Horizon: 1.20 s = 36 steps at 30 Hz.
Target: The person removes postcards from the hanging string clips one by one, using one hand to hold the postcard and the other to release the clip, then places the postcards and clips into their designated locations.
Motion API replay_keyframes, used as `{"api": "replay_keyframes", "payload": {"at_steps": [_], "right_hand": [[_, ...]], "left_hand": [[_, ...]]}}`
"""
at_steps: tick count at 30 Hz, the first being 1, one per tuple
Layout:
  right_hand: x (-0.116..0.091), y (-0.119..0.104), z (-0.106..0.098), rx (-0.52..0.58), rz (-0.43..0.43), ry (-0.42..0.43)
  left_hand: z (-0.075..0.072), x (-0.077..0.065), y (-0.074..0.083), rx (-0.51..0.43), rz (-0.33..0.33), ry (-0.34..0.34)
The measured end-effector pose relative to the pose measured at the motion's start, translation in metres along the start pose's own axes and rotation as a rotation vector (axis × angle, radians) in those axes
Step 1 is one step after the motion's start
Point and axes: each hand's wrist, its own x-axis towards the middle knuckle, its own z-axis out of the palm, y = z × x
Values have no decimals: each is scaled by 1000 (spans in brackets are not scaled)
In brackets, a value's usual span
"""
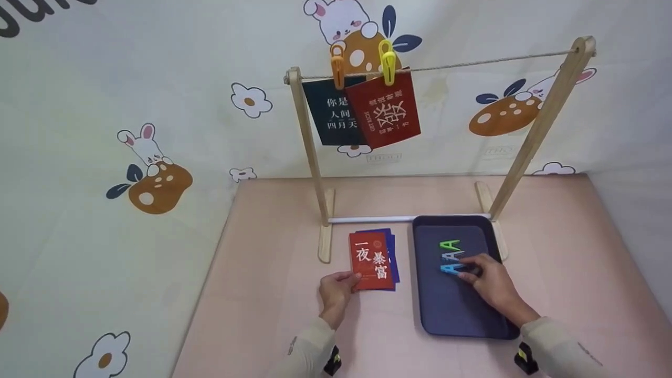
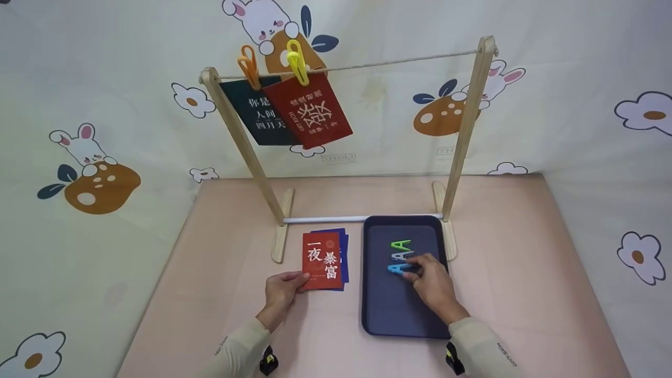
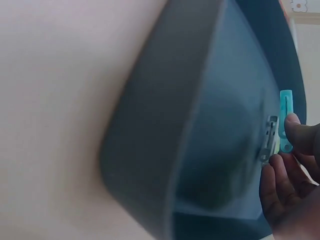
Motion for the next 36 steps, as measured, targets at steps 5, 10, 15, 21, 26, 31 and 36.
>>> {"api": "replay_keyframes", "payload": {"at_steps": [5, 10, 15, 21, 26, 31, 36], "right_hand": [[-1, 4, 3, -30, 26, -12], [-2, 6, 4, -55, 46, -18], [-2, 6, 5, -76, 45, -7], [-3, 6, 6, -77, 28, 1], [-4, 6, 5, -70, 30, -6], [-4, 6, 6, -69, 43, -15], [-5, 4, 6, -70, 57, -7]], "left_hand": [[4, 0, 2, 10, 27, 21], [7, 0, 3, 7, 38, 24], [6, 1, 2, 53, 47, 32], [5, 2, 2, 89, 49, 28], [4, 1, 2, 103, 49, 14], [4, -1, 0, 84, 74, 2], [2, -2, -4, 59, 116, -24]]}}
